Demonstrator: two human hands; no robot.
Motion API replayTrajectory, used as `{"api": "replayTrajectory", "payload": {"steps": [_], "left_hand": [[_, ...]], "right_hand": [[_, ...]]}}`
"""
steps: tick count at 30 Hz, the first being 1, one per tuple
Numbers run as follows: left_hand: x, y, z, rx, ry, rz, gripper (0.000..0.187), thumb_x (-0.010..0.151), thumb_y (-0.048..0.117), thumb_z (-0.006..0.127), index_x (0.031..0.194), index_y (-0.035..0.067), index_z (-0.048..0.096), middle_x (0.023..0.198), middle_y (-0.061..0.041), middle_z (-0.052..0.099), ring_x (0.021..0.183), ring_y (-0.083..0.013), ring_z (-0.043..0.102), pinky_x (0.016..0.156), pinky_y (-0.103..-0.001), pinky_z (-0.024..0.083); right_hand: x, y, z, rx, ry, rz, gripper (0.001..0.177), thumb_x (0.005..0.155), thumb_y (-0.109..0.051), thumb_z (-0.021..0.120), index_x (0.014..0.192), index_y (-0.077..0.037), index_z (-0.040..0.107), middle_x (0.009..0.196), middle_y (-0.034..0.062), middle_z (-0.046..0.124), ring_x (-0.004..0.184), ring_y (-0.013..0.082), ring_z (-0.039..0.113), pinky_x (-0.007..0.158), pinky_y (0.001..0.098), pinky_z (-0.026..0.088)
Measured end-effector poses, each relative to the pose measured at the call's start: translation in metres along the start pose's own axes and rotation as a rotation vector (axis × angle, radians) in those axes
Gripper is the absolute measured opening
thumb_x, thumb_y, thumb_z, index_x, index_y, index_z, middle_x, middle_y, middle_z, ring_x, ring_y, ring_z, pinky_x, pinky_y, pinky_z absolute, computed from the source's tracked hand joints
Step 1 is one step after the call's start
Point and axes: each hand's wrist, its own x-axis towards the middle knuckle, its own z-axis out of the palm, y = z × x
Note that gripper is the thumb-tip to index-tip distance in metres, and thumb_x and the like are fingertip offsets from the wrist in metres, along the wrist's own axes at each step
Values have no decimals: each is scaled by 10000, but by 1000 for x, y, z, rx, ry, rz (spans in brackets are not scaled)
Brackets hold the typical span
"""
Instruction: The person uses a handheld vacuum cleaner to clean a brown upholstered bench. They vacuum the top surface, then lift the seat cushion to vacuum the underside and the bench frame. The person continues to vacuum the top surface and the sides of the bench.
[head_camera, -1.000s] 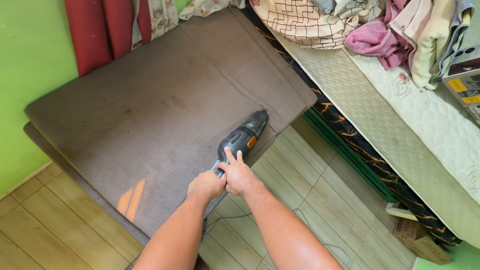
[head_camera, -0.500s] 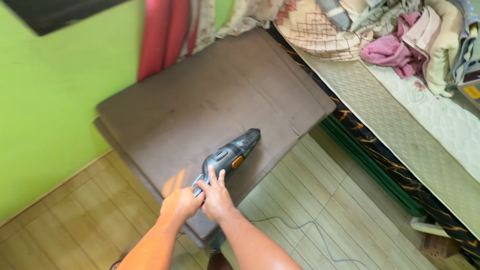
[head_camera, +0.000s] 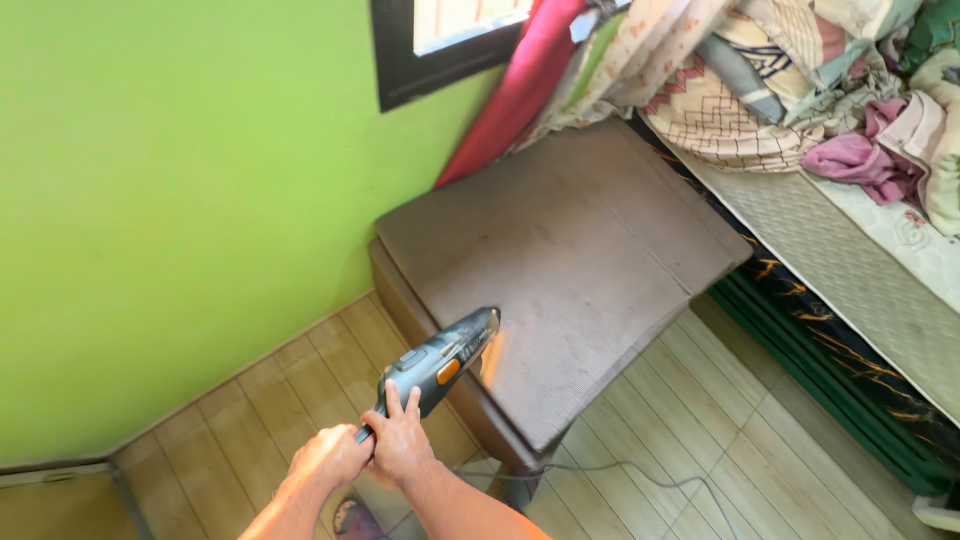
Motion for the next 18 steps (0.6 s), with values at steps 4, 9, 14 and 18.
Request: {"api": "replayTrajectory", "payload": {"steps": [4,9,14,18], "left_hand": [[-3,-28,-13,-9,26,25,475,892,545,525,1026,177,795,1085,-92,801,1076,-308,743,937,-443,583],[19,-8,3,-16,57,16,508,917,560,524,1120,171,781,1159,-108,762,1133,-334,717,954,-456,584],[35,35,5,-55,-63,-17,589,917,625,519,1206,165,747,1241,-112,737,1192,-332,691,997,-457,562],[52,75,-21,-33,-39,49,603,911,621,522,1234,155,727,1255,-137,728,1194,-346,684,1005,-458,553]], "right_hand": [[10,-27,3,-17,-2,16,468,747,-134,770,1197,-46,673,1270,159,628,1517,446,209,1194,733,61],[12,-1,-2,-38,2,49,483,763,-101,750,1239,-65,674,1363,236,597,1552,428,192,1233,693,85],[14,34,-30,-32,-34,61,510,716,-83,778,1214,-63,670,1436,308,494,1533,429,173,1218,667,86],[37,66,-60,1,0,60,514,701,-39,753,1208,-87,684,1428,304,509,1536,418,196,1220,666,89]]}}
